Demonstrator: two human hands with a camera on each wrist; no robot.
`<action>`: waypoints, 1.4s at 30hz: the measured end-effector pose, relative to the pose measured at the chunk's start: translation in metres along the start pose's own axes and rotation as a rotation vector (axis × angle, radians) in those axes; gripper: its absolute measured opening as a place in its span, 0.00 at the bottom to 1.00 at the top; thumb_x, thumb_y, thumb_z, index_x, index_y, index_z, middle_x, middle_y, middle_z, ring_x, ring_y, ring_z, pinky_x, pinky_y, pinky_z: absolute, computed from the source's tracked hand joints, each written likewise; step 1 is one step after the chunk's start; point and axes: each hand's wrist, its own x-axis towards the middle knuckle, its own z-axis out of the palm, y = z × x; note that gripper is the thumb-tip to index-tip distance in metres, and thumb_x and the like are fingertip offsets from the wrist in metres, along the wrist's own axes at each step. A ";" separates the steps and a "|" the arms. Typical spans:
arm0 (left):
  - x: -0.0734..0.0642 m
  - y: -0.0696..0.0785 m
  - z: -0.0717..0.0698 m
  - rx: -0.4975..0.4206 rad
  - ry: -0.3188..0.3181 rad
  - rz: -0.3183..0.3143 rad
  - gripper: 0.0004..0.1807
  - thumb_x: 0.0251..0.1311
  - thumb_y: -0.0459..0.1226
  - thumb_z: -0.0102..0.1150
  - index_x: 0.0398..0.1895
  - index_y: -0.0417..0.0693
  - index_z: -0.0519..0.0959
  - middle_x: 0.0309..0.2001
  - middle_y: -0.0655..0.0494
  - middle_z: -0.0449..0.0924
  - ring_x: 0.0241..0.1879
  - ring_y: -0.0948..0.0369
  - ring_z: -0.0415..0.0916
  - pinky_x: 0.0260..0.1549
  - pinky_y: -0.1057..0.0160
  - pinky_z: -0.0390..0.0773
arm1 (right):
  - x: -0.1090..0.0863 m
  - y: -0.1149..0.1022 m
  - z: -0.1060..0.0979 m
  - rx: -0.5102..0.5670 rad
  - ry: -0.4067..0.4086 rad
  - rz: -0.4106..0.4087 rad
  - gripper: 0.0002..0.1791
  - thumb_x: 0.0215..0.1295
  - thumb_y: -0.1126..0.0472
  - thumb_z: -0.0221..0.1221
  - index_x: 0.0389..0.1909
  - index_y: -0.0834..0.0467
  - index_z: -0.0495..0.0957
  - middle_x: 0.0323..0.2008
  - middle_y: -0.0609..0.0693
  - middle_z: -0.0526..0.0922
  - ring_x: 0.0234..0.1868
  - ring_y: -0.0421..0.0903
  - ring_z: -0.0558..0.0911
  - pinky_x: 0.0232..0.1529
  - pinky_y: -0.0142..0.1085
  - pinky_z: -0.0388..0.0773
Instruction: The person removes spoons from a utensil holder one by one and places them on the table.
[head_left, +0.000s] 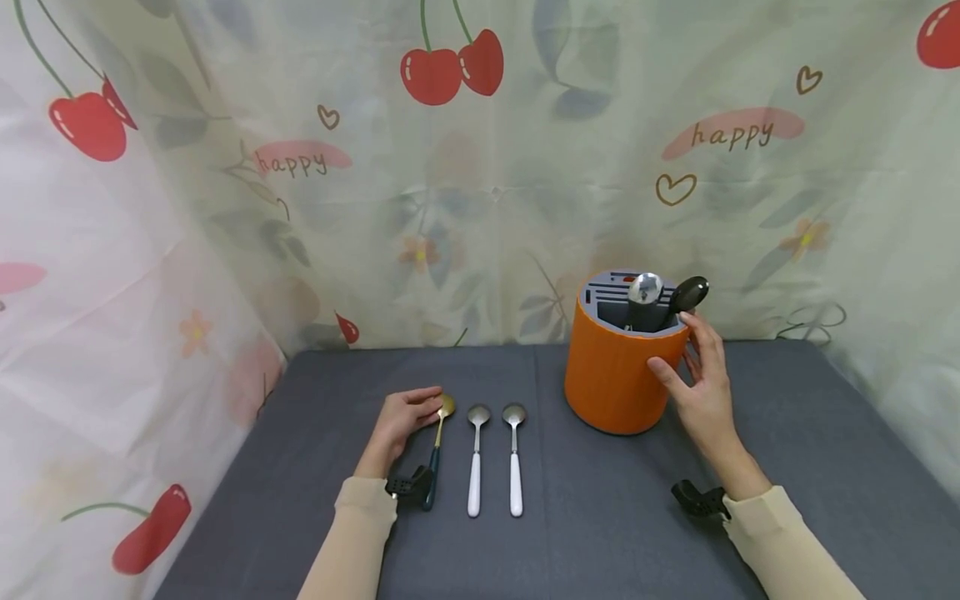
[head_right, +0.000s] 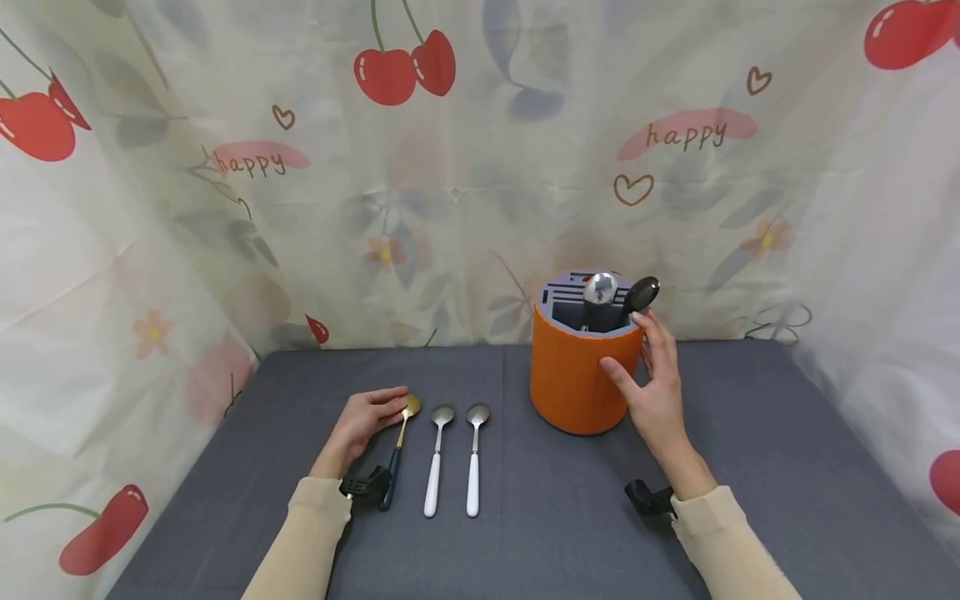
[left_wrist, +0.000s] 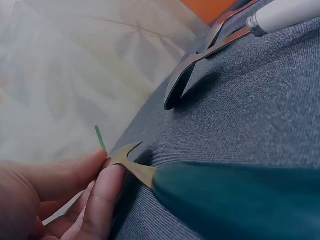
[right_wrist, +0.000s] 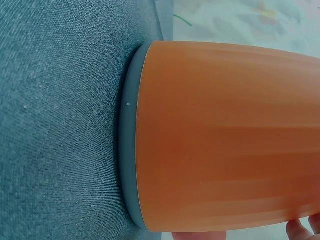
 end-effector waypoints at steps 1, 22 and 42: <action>0.000 0.000 0.000 0.003 0.001 0.000 0.20 0.70 0.24 0.61 0.63 0.28 0.78 0.57 0.34 0.83 0.42 0.63 0.85 0.42 0.68 0.86 | 0.000 0.000 0.000 0.000 0.000 0.001 0.44 0.66 0.73 0.67 0.80 0.49 0.62 0.78 0.45 0.58 0.75 0.46 0.63 0.78 0.49 0.58; -0.002 0.003 0.006 0.330 0.075 0.074 0.14 0.65 0.31 0.70 0.53 0.37 0.88 0.48 0.41 0.88 0.37 0.61 0.89 0.37 0.66 0.87 | 0.000 0.000 0.000 0.009 0.002 0.009 0.44 0.66 0.74 0.66 0.80 0.49 0.62 0.78 0.45 0.58 0.75 0.46 0.62 0.79 0.46 0.58; -0.007 0.010 0.004 0.621 0.124 0.126 0.13 0.62 0.38 0.75 0.48 0.44 0.91 0.37 0.51 0.91 0.27 0.65 0.82 0.30 0.67 0.80 | 0.000 0.001 0.000 0.005 0.000 -0.001 0.44 0.66 0.74 0.67 0.80 0.49 0.62 0.78 0.45 0.58 0.75 0.46 0.63 0.78 0.45 0.58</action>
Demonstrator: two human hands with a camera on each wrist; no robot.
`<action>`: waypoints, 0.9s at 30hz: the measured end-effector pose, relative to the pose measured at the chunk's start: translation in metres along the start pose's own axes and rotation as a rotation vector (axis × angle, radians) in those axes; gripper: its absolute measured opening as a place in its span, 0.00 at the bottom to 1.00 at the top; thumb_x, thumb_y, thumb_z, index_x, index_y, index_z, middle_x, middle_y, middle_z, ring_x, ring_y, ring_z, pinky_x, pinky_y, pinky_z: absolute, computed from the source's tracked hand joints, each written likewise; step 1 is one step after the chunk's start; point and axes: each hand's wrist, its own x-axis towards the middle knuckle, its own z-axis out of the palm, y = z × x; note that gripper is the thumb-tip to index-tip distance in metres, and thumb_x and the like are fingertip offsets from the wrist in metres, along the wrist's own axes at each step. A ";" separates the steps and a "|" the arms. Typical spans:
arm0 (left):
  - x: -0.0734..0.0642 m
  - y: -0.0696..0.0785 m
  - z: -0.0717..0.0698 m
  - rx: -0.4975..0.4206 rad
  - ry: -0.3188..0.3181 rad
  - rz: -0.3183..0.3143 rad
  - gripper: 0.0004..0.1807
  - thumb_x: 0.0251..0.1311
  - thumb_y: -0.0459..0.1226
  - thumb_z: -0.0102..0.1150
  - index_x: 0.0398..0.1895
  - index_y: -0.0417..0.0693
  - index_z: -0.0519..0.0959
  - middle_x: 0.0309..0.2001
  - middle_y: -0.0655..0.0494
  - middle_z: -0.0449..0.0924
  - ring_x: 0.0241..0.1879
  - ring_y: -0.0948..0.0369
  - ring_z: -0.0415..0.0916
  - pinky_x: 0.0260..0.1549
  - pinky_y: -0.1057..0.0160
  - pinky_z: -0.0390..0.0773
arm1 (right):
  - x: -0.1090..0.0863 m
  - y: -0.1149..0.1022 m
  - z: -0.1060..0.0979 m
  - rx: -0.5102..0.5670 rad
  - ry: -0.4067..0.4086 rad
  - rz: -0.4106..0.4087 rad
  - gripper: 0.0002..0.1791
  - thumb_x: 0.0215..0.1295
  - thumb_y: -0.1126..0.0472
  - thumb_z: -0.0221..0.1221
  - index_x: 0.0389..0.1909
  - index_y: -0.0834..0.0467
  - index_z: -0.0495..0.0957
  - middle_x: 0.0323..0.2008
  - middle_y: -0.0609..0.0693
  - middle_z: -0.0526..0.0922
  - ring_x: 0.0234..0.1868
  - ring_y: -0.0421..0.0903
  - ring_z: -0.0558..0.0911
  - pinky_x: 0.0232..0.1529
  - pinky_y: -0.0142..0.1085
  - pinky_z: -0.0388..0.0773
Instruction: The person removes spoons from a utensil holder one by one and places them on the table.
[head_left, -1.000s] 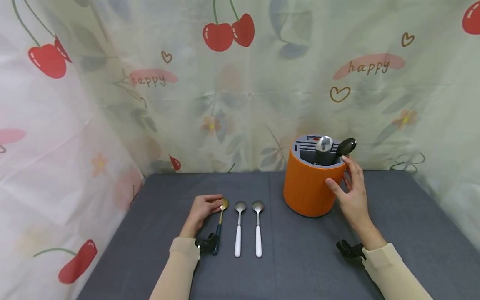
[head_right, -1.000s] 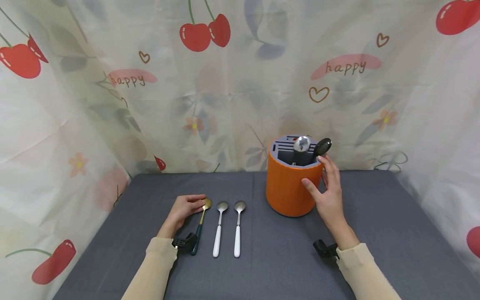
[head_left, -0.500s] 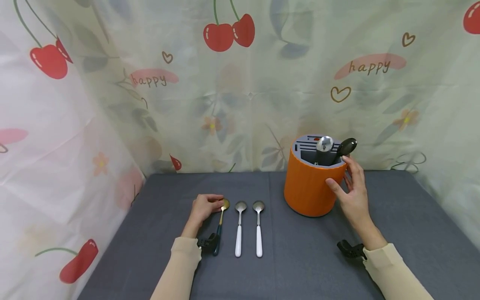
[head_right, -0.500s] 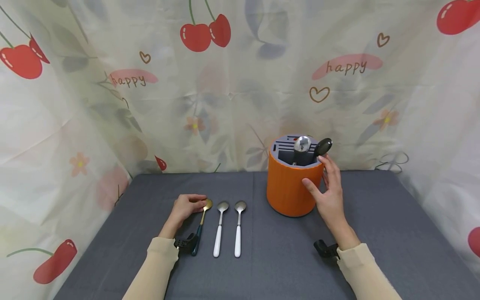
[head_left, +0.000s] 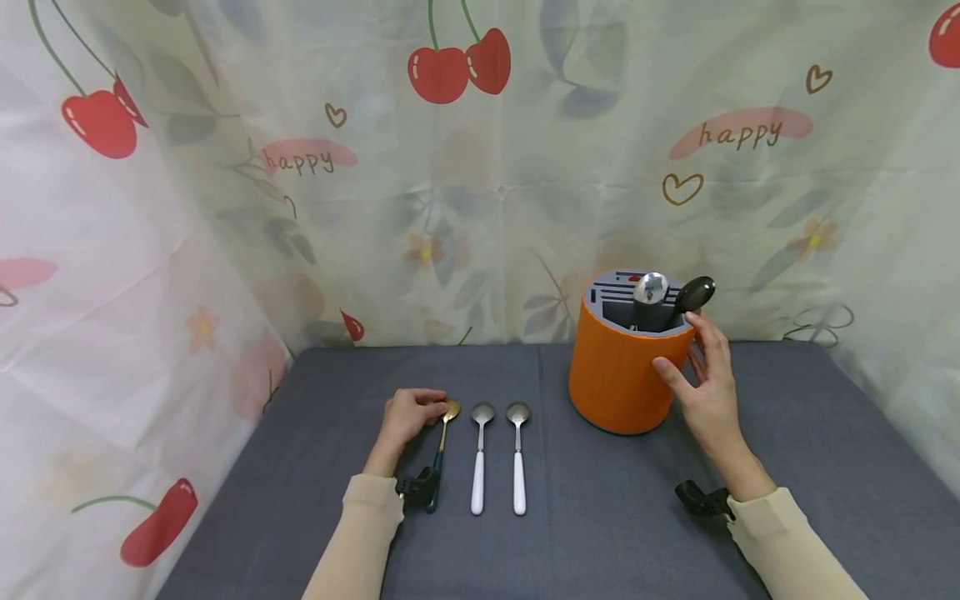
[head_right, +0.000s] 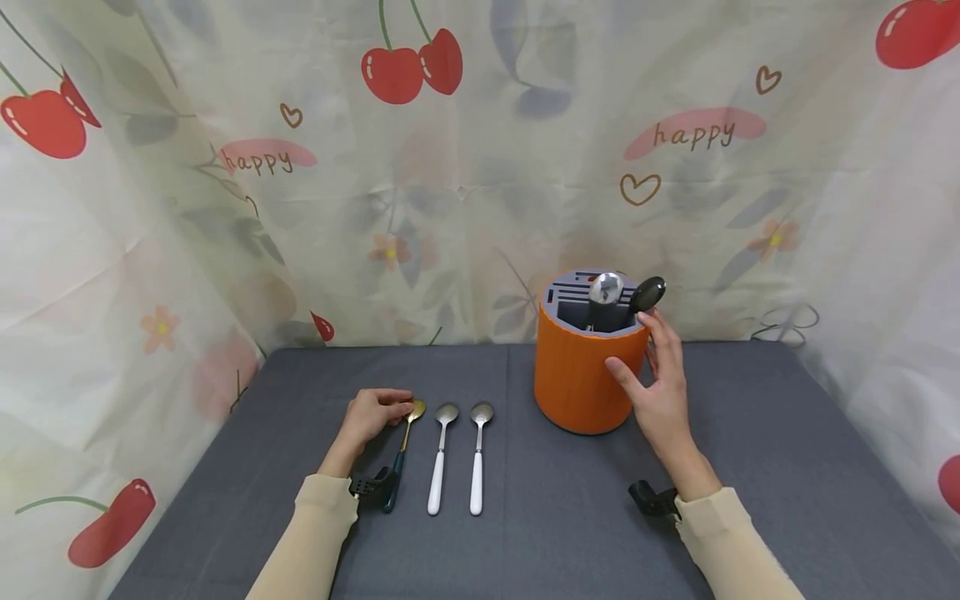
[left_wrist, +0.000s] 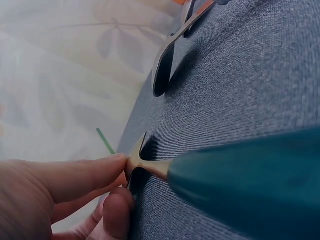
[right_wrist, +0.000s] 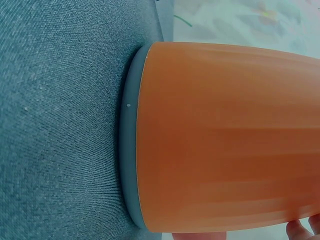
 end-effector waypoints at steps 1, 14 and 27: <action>0.000 0.000 0.000 -0.005 -0.001 0.003 0.13 0.62 0.38 0.74 0.48 0.44 0.91 0.37 0.51 0.90 0.27 0.65 0.82 0.29 0.67 0.79 | 0.000 0.000 0.000 -0.001 0.000 0.001 0.44 0.66 0.74 0.67 0.80 0.49 0.62 0.78 0.45 0.58 0.75 0.46 0.63 0.78 0.44 0.58; 0.005 -0.008 -0.004 -0.468 -0.065 -0.028 0.16 0.77 0.34 0.57 0.62 0.37 0.82 0.49 0.38 0.83 0.33 0.61 0.81 0.32 0.68 0.82 | -0.001 -0.002 0.000 -0.001 -0.005 0.000 0.43 0.68 0.71 0.67 0.80 0.49 0.61 0.79 0.46 0.57 0.75 0.47 0.62 0.78 0.43 0.58; 0.003 0.008 -0.013 -0.861 -0.082 -0.021 0.23 0.80 0.42 0.53 0.71 0.41 0.75 0.42 0.54 0.80 0.38 0.61 0.79 0.45 0.58 0.81 | -0.001 -0.007 0.001 -0.021 -0.001 0.020 0.43 0.68 0.73 0.65 0.80 0.52 0.61 0.79 0.49 0.57 0.76 0.46 0.62 0.79 0.43 0.57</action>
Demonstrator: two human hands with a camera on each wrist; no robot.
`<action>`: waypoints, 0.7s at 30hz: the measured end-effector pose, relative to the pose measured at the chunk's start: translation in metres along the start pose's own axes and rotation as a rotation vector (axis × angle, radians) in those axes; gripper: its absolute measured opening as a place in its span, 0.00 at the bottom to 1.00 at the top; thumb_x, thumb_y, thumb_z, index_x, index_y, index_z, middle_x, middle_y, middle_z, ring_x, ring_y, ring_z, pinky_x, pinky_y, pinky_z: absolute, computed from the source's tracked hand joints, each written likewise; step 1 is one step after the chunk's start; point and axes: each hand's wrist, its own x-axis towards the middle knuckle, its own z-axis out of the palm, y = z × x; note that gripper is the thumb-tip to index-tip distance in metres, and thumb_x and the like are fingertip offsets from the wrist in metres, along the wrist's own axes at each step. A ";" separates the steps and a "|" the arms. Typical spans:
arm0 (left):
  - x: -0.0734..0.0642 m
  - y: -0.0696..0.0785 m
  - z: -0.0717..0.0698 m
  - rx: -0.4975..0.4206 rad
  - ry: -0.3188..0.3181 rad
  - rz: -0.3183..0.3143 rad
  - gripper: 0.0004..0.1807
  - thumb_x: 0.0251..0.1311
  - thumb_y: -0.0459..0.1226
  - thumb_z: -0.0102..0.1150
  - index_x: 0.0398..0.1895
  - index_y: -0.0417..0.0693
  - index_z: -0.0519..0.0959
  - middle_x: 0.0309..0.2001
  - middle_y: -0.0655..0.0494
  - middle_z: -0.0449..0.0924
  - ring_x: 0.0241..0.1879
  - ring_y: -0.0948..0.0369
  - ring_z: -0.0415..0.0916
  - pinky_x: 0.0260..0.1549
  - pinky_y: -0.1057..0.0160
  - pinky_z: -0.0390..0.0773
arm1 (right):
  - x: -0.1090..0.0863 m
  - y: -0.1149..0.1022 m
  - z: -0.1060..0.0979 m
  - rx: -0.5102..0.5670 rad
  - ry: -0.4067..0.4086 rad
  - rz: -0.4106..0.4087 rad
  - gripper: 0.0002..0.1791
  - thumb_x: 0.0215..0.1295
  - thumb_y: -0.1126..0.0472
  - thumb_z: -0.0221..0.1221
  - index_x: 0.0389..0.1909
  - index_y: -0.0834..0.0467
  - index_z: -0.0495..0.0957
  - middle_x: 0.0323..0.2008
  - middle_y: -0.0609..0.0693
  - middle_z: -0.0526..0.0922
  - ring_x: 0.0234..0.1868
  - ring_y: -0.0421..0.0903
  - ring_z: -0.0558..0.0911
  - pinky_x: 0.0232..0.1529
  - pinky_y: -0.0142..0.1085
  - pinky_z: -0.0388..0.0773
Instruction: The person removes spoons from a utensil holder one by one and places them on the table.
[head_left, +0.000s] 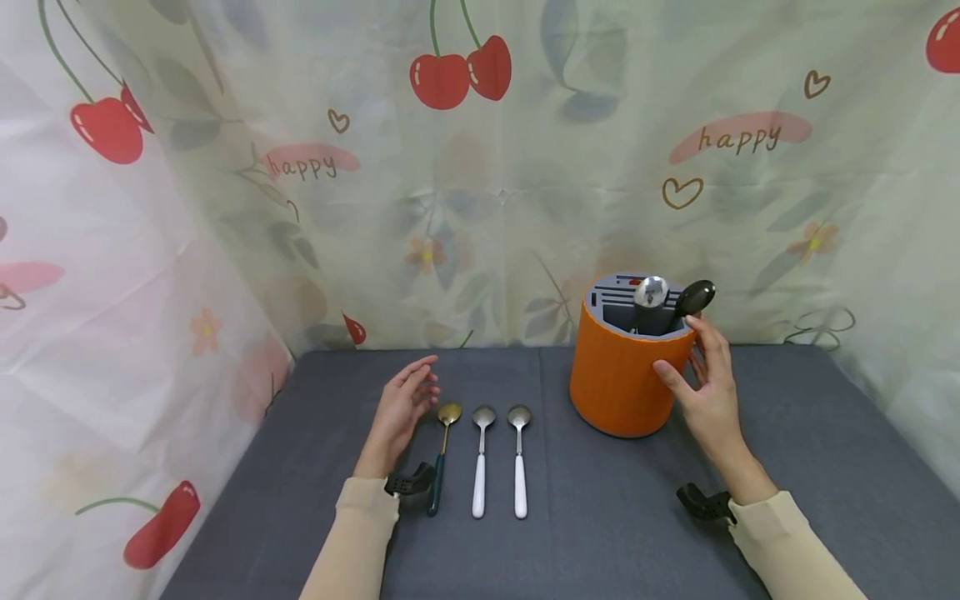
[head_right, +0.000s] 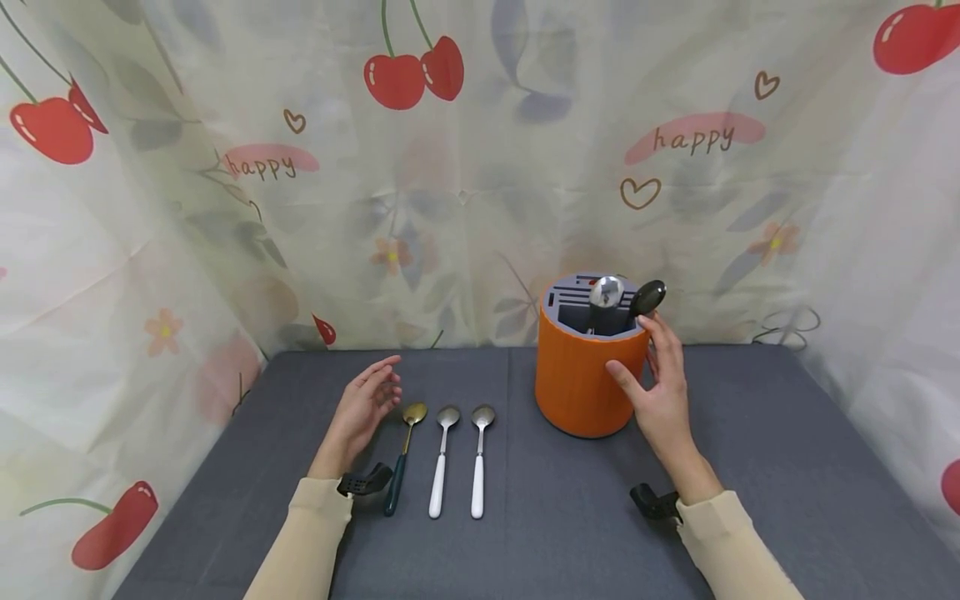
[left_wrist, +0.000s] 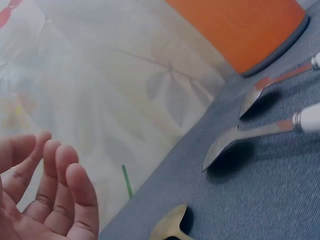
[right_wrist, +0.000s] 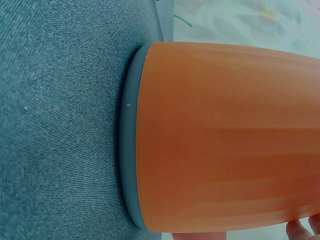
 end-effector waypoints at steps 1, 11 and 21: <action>0.000 0.001 0.001 -0.016 0.003 0.002 0.23 0.80 0.42 0.53 0.71 0.41 0.75 0.42 0.55 0.80 0.38 0.61 0.79 0.45 0.58 0.81 | 0.000 0.001 0.000 0.000 0.001 0.000 0.43 0.68 0.74 0.65 0.80 0.52 0.61 0.79 0.50 0.57 0.76 0.46 0.62 0.79 0.42 0.57; -0.006 0.013 0.015 -0.198 -0.046 0.064 0.23 0.81 0.41 0.52 0.71 0.38 0.72 0.40 0.56 0.79 0.38 0.62 0.78 0.40 0.65 0.80 | 0.001 0.006 -0.002 0.019 -0.002 -0.025 0.44 0.67 0.73 0.67 0.80 0.49 0.61 0.78 0.45 0.57 0.75 0.44 0.62 0.78 0.41 0.58; -0.013 0.026 0.035 -0.205 -0.110 0.092 0.22 0.81 0.39 0.52 0.69 0.36 0.73 0.44 0.54 0.82 0.43 0.59 0.82 0.44 0.62 0.83 | 0.002 0.007 -0.001 0.032 0.005 -0.028 0.44 0.66 0.75 0.66 0.79 0.51 0.63 0.78 0.46 0.58 0.74 0.43 0.63 0.78 0.45 0.58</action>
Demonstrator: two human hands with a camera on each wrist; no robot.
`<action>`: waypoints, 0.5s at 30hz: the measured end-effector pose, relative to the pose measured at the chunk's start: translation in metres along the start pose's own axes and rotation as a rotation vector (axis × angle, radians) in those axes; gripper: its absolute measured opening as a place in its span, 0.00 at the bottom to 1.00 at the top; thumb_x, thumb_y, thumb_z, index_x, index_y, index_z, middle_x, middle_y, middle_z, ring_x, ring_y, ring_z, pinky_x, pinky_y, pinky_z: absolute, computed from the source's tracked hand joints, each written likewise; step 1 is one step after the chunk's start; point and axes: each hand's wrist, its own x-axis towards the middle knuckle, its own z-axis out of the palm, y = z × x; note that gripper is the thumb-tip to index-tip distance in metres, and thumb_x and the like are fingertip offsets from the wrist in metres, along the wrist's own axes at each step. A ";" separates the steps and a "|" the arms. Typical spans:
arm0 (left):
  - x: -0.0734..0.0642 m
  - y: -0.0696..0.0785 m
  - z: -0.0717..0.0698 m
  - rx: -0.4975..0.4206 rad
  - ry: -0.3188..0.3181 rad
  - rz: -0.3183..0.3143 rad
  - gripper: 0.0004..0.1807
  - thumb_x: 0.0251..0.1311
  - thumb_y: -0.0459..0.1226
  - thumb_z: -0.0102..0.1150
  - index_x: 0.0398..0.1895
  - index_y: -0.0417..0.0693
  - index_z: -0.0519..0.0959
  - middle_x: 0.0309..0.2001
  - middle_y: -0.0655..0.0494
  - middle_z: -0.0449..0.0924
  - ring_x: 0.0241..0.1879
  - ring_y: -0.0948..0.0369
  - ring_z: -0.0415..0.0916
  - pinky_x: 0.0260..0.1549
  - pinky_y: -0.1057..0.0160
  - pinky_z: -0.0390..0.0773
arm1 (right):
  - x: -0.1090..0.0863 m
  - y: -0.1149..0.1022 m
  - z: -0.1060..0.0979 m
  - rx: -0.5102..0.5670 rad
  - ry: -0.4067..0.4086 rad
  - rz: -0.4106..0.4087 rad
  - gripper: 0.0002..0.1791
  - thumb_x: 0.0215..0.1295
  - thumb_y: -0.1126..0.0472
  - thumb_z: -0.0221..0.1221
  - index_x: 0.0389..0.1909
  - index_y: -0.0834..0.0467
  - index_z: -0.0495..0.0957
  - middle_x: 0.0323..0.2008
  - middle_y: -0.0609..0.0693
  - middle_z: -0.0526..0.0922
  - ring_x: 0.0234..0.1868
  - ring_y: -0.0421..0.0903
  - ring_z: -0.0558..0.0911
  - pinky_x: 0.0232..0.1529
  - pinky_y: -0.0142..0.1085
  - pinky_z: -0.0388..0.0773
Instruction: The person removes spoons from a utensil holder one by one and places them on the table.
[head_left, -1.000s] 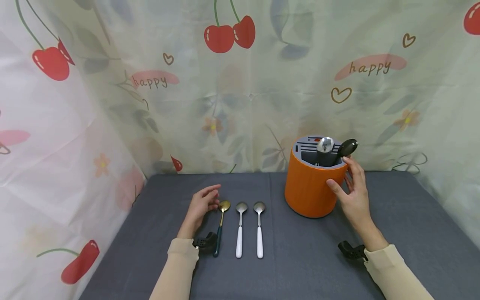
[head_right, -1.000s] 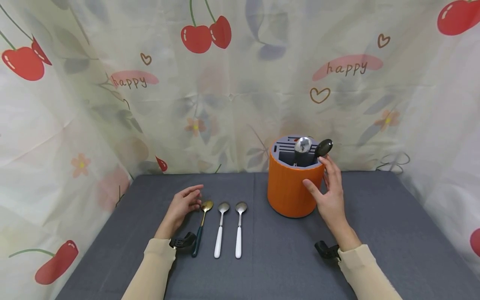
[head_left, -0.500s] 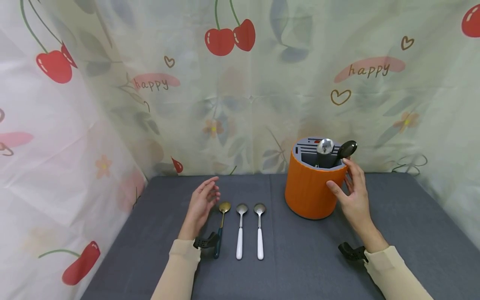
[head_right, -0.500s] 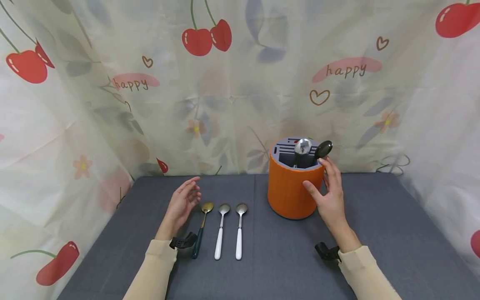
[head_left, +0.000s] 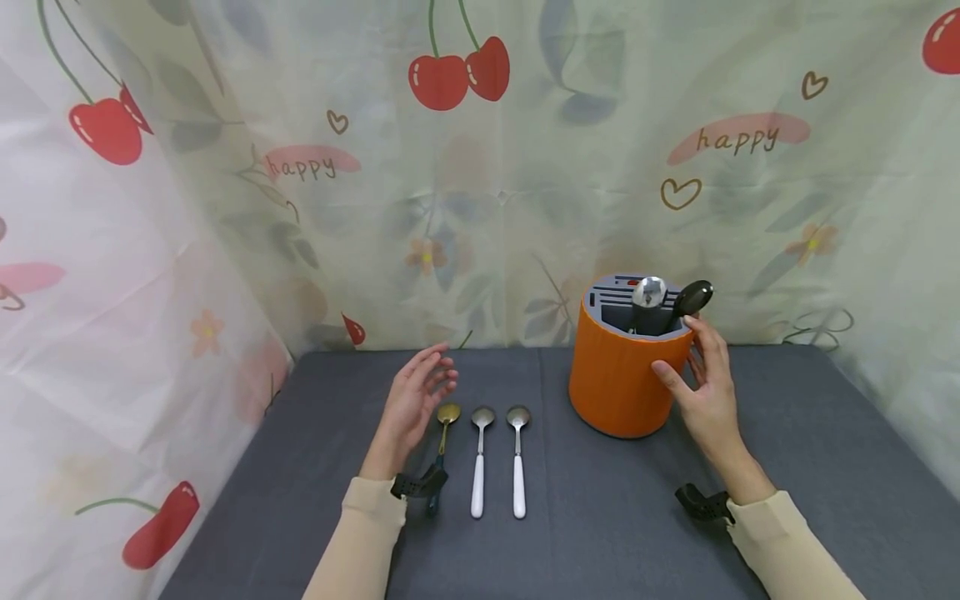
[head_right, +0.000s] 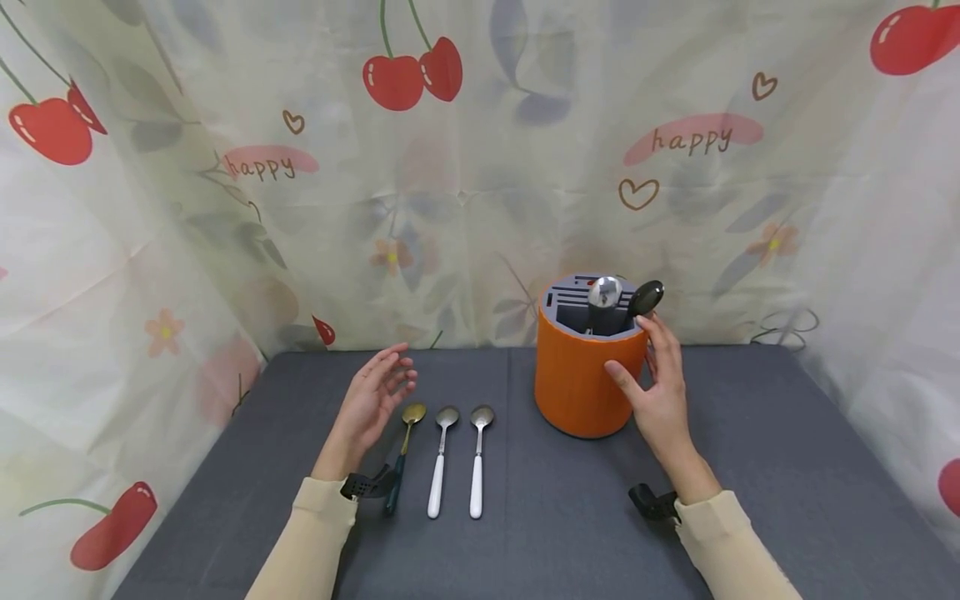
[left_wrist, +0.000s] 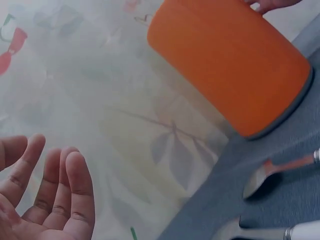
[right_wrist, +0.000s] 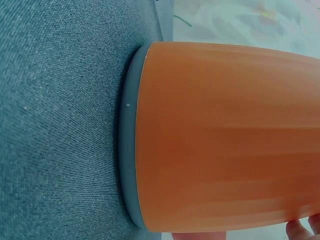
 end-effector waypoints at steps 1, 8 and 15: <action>-0.001 0.002 0.003 0.005 -0.009 0.003 0.22 0.80 0.40 0.52 0.69 0.35 0.73 0.45 0.54 0.82 0.44 0.58 0.82 0.44 0.62 0.83 | 0.000 -0.001 0.000 -0.001 0.000 0.002 0.44 0.66 0.76 0.66 0.79 0.51 0.63 0.78 0.46 0.58 0.74 0.43 0.63 0.79 0.47 0.58; -0.002 0.015 0.025 0.058 -0.117 0.018 0.24 0.80 0.43 0.53 0.70 0.37 0.72 0.51 0.50 0.79 0.48 0.58 0.80 0.51 0.59 0.82 | -0.005 -0.028 0.002 0.025 -0.006 -0.002 0.40 0.69 0.74 0.64 0.79 0.55 0.61 0.78 0.51 0.58 0.76 0.44 0.62 0.79 0.52 0.55; 0.007 0.028 0.052 0.078 -0.198 0.043 0.21 0.80 0.43 0.54 0.67 0.42 0.77 0.49 0.53 0.78 0.48 0.57 0.80 0.54 0.54 0.81 | -0.001 -0.009 0.001 0.023 -0.007 0.004 0.42 0.68 0.74 0.65 0.80 0.53 0.62 0.78 0.49 0.57 0.76 0.45 0.62 0.79 0.50 0.55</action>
